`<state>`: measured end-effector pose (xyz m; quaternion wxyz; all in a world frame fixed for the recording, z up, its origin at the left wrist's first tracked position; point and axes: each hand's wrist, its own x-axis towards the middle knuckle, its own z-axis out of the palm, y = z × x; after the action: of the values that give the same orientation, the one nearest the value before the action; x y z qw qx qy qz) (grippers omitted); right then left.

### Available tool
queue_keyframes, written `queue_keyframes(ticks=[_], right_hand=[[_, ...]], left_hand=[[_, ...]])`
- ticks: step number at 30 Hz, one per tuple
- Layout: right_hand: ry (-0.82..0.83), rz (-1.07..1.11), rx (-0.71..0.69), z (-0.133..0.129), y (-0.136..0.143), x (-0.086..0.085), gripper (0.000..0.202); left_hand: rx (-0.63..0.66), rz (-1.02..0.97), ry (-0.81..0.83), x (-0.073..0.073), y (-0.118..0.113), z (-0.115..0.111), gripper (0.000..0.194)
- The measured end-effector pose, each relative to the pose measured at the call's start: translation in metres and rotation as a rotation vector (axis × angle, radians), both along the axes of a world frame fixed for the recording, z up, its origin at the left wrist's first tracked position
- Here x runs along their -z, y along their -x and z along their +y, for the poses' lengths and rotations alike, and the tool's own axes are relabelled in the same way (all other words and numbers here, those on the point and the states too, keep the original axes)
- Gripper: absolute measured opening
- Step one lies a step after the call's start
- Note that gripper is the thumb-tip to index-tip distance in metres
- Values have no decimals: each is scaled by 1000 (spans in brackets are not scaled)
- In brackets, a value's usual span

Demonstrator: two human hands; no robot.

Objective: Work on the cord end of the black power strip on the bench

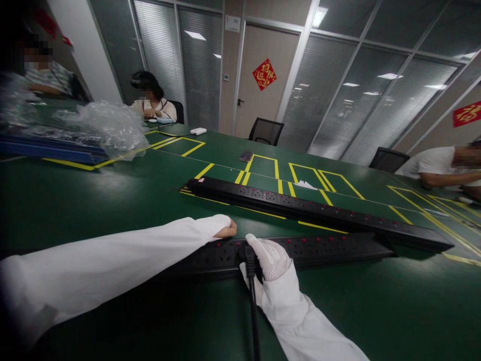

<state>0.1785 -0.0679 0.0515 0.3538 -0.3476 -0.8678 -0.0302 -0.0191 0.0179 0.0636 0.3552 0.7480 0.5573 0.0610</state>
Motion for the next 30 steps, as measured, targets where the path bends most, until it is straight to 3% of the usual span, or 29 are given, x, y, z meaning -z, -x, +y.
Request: queue_keyframes(ticks=[7, 14, 30], right_hand=[[24, 13, -2, -1, -1, 1, 58], [30, 5, 2, -1, 0, 0, 57], [12, -11, 27, 0, 1, -1, 57]], left_hand=[[34, 169, 41, 3, -5, 8, 31], [62, 150, 62, 11, -1, 12, 32], [54, 140, 85, 10, -5, 15, 32]])
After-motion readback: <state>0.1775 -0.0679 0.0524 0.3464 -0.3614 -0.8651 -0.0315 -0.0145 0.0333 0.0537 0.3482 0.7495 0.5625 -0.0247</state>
